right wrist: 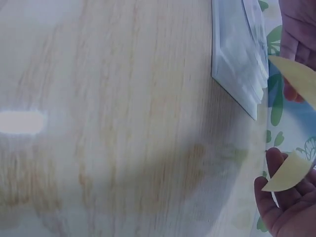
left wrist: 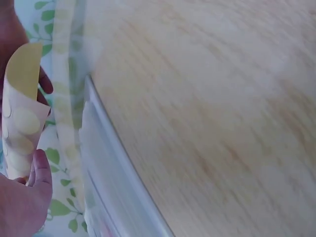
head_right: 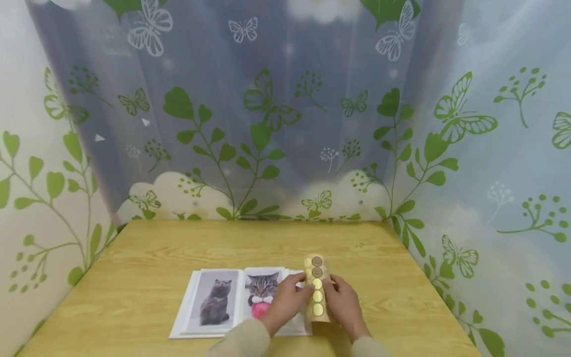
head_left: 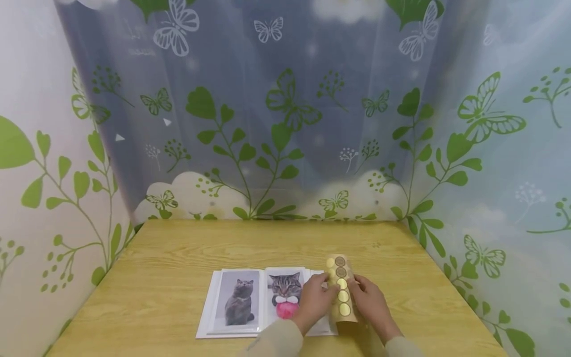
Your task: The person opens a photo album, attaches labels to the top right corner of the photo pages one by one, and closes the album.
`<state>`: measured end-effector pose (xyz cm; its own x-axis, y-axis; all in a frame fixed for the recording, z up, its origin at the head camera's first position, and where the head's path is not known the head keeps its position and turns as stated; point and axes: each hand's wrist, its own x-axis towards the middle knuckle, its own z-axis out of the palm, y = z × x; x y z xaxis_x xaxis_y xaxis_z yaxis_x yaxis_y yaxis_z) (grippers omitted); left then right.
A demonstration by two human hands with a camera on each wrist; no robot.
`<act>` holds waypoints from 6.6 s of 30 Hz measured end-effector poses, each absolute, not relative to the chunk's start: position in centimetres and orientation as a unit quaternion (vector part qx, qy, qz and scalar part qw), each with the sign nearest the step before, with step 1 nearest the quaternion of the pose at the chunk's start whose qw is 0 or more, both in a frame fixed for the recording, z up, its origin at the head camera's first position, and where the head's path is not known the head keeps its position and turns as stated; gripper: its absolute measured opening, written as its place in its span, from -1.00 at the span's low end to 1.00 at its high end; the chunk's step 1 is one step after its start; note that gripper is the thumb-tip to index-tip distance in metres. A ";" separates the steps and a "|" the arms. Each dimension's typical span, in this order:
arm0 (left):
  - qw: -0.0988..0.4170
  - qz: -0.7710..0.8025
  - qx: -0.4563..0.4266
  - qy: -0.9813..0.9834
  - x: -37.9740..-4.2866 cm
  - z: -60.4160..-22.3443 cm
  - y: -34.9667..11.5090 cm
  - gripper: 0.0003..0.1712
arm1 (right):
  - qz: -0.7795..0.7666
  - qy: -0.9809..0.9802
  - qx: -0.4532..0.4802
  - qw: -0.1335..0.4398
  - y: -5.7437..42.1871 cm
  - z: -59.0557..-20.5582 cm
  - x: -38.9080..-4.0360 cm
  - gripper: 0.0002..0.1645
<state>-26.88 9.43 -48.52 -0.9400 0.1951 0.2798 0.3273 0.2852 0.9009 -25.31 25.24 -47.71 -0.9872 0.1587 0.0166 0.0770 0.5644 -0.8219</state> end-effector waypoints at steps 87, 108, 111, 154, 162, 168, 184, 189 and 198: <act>-0.021 -0.660 -0.073 -0.747 -27.6 -47.2 7.0 -0.66 | 0.345 -0.920 0.048 0.179 22.5 -46.5 -24.7 -0.68; -0.050 -0.682 -0.085 -0.724 -27.7 -47.1 7.0 -0.73 | 0.348 -0.924 0.003 0.155 21.7 -46.2 -24.5 -0.73; -0.052 -0.679 -0.088 -0.727 -27.7 -47.1 7.0 -0.74 | 0.358 -0.921 -0.002 0.150 21.6 -46.0 -24.5 -0.75; -0.066 -0.689 -0.080 -0.718 -27.5 -47.4 6.9 -0.84 | 0.364 -0.919 -0.058 0.138 23.1 -45.5 -24.9 -0.71; -0.067 -0.689 -0.063 -0.719 -27.4 -47.6 7.0 -0.87 | 0.368 -0.916 -0.079 0.138 23.7 -45.4 -24.8 -0.66; -0.081 -0.691 -0.050 -0.717 -27.4 -47.8 7.0 -0.88 | 0.375 -0.910 -0.087 0.152 24.3 -45.5 -24.8 -0.68; -0.089 -0.629 -0.049 -0.770 -27.3 -48.0 7.4 -0.88 | 0.394 -0.900 -0.082 0.166 24.8 -45.8 -24.6 -0.65; -0.081 -0.647 -0.053 -0.756 -27.8 -47.8 7.5 -0.44 | 0.394 -0.901 -0.082 0.160 24.7 -45.9 -24.7 -0.65; -0.084 -0.618 -0.063 -0.779 -27.9 -47.9 6.3 -0.52 | 0.381 -0.909 -0.074 0.152 23.9 -46.4 -24.8 -0.68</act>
